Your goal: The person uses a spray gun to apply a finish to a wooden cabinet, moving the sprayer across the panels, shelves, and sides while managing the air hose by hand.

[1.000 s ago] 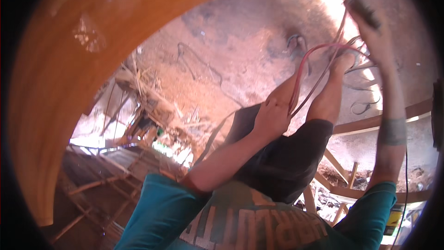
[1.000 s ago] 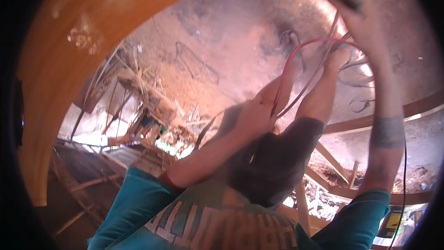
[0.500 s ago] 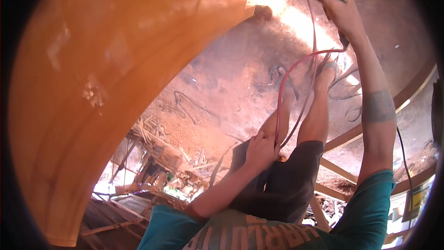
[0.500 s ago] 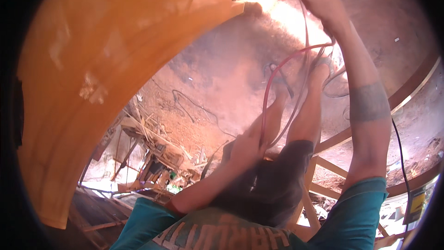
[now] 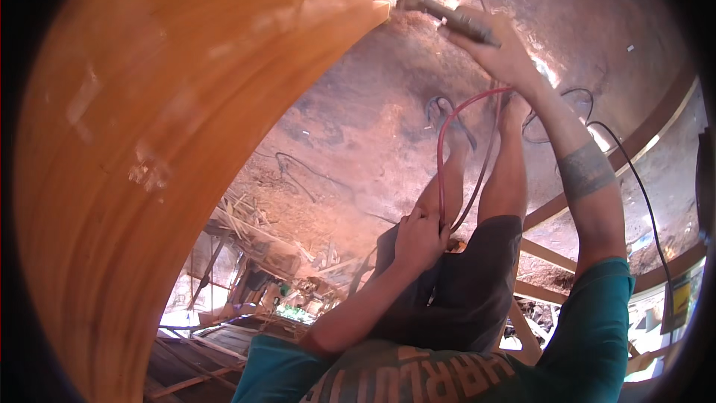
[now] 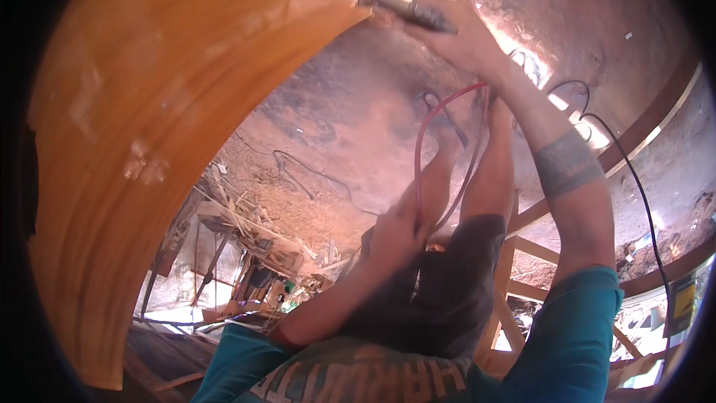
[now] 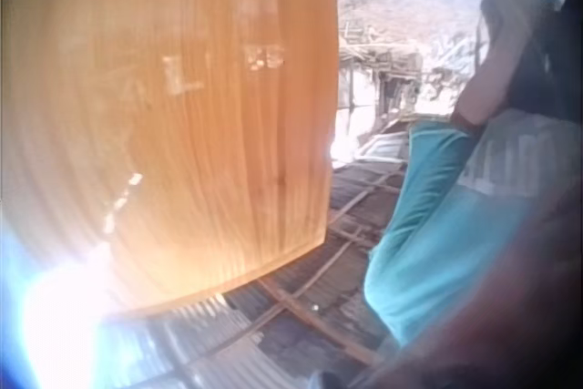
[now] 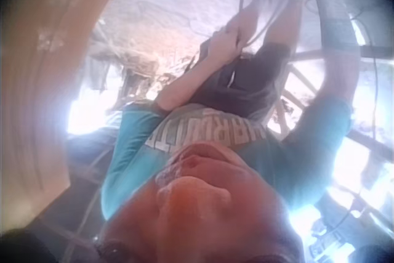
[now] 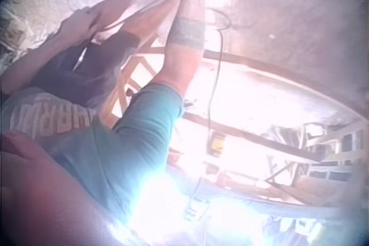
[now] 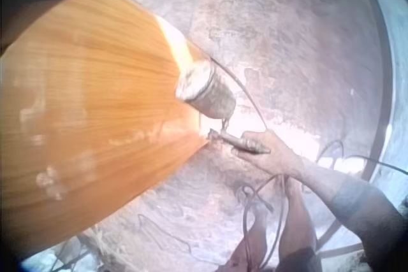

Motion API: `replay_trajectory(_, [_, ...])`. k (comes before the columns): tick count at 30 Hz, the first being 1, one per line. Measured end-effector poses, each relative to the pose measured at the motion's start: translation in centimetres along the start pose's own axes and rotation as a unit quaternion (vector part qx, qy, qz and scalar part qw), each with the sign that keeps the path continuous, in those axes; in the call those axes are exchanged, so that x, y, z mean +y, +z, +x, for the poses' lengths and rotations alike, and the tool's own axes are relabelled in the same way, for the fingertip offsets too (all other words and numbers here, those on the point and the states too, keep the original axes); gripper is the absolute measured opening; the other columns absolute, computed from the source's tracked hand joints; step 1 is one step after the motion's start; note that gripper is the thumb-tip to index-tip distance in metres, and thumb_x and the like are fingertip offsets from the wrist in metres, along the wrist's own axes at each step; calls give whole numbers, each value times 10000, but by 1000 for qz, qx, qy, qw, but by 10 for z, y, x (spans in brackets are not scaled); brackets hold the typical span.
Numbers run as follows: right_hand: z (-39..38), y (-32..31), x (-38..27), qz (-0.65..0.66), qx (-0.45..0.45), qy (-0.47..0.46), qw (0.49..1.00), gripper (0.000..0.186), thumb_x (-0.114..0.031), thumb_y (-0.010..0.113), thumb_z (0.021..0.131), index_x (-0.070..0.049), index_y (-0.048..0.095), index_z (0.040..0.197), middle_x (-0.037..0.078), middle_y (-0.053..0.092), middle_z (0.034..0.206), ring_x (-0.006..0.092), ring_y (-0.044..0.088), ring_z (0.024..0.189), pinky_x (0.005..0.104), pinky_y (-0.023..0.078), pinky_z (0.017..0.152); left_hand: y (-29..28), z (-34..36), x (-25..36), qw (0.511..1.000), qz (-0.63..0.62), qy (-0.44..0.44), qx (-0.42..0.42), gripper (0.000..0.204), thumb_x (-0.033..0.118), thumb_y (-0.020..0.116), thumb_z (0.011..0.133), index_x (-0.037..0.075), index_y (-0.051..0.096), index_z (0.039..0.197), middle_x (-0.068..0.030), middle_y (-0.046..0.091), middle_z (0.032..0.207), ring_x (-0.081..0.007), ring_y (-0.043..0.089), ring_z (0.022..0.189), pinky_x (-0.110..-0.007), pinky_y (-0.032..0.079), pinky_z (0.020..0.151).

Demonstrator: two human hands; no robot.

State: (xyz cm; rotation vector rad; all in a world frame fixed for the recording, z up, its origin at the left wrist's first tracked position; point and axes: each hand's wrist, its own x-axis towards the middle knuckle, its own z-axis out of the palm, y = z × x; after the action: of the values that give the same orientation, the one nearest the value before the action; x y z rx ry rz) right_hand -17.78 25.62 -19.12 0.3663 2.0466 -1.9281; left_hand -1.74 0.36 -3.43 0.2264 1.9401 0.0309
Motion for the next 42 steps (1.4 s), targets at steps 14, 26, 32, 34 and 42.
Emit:
replay_trajectory(14, [61, -38, 12, -18, 161, -136, 977, 368, -366, 675, 893, -1, 645, 934, 137, 594, 696, 238, 533, 631, 366, 428, 616, 0, 1, 13, 999, 33, -13, -17, 350, 284, 612, 892, -26, 591, 1054, -165, 680, 790, -341, 607, 963, -465, 469, 839])
replay_trajectory(26, [82, -40, 17, -76, 205, -18, 976, 391, -397, 667, 898, -11, 645, 957, 162, 588, 707, 252, 533, 638, 373, 437, 623, 10, 5, 7, 999, 13, -23, -23, 404, 315, 627, 895, -33, 608, 1100, -237, 625, 901, -403, 617, 880, -485, 499, 801])
replay_trajectory(32, [11, 15, 49, -14, 72, -46, 996, 364, -383, 675, 888, -41, 682, 1013, 200, 628, 769, 310, 602, 707, 408, 463, 676, 14, 4, 4, 999, 13, -30, -31, 404, 327, 642, 885, -32, 624, 1070, -263, 610, 921, -438, 619, 862, -501, 508, 787])
replay_trajectory(34, [-4, 22, 50, 20, 43, -25, 999, 351, -364, 680, 886, -46, 693, 1035, 199, 638, 784, 308, 605, 718, 406, 465, 686, 14, 5, 4, 999, 8, -32, -37, 402, 330, 644, 884, -28, 626, 1065, -266, 607, 928, -440, 618, 861, -503, 507, 789])
replay_trajectory(42, [32, 4, 70, -31, 16, 12, 999, 380, -410, 648, 877, -52, 688, 998, 218, 670, 950, 390, 628, 876, 454, 482, 796, 14, 6, 5, 998, 8, -44, -43, 418, 345, 643, 886, -21, 614, 1085, -276, 602, 940, -453, 618, 856, -510, 511, 781])
